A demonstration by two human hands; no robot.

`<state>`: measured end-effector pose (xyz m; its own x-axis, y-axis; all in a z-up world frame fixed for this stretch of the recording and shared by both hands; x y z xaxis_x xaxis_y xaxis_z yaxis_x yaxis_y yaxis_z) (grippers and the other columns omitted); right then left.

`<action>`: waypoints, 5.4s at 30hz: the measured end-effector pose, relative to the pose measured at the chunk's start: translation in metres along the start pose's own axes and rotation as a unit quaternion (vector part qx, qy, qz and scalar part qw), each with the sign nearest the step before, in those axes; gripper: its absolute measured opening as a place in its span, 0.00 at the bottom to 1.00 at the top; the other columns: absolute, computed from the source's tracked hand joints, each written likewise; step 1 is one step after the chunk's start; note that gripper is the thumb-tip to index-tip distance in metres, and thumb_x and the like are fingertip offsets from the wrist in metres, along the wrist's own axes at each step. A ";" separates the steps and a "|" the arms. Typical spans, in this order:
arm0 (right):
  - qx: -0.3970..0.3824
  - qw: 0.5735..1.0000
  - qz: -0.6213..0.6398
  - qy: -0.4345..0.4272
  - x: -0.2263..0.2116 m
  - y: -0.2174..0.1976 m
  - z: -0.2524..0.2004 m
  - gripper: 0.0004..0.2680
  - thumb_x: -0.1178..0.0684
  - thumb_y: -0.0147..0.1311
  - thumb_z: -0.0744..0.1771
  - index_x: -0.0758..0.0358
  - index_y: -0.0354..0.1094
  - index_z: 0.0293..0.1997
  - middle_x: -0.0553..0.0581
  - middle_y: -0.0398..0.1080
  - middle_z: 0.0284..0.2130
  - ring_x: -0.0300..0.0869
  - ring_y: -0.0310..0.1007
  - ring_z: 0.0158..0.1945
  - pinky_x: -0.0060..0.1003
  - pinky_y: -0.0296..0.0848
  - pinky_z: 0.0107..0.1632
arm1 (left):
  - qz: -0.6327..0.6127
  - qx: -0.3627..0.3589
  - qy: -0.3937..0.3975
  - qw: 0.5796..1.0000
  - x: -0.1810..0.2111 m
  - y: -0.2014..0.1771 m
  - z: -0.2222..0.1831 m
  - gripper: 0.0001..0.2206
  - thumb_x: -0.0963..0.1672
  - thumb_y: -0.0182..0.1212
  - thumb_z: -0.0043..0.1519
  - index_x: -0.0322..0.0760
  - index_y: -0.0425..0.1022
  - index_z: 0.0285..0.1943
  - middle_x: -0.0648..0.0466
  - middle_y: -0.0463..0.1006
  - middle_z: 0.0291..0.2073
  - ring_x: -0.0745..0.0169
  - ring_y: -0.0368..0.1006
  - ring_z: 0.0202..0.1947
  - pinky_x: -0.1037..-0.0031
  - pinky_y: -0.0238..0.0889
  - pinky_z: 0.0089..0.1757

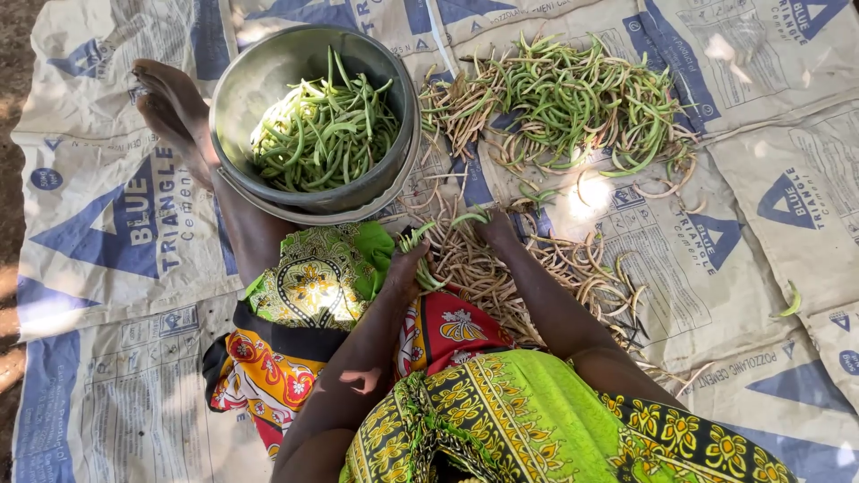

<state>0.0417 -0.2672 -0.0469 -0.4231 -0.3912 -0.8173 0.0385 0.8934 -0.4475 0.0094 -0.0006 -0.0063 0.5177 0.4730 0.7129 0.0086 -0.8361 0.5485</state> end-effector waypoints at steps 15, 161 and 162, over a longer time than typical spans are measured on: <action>0.004 0.997 0.020 -0.079 -0.043 0.003 -0.020 0.15 0.54 0.57 0.71 0.73 0.69 0.62 0.77 0.74 0.42 0.64 0.77 0.42 0.61 0.75 0.45 | -0.011 0.014 0.012 1.000 -0.003 -0.006 0.005 0.09 0.43 0.67 0.68 0.30 0.73 0.42 0.43 0.79 0.25 0.51 0.79 0.24 0.59 0.77 0.33; -0.047 0.854 0.516 0.044 0.012 0.020 -0.107 0.11 0.59 0.72 0.64 0.64 0.75 0.49 0.60 0.81 0.39 0.45 0.83 0.39 0.43 0.82 0.51 | 0.621 -0.105 0.398 0.667 0.026 0.067 -0.087 0.18 0.39 0.65 0.66 0.34 0.78 0.66 0.31 0.82 0.48 0.24 0.79 0.48 0.46 0.78 0.44; -0.047 0.854 0.517 0.043 0.002 0.021 -0.114 0.11 0.59 0.72 0.64 0.64 0.75 0.49 0.60 0.81 0.39 0.45 0.83 0.39 0.43 0.82 0.51 | 0.621 -0.105 0.398 0.667 0.026 0.068 -0.087 0.18 0.39 0.65 0.66 0.34 0.78 0.66 0.31 0.82 0.48 0.24 0.79 0.48 0.46 0.78 0.44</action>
<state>-0.0614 -0.2243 -0.0164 -0.2727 0.6305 -0.7267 0.3602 0.7673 0.5306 -0.0511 -0.0206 0.0880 -0.6057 -0.4809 0.6339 -0.1664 -0.7025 -0.6920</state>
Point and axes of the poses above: each hand's wrist, its own z-axis towards the middle knuckle, its own y-axis out of the palm, x = y × z, the point moved 1 cm from there along z, towards the middle knuckle
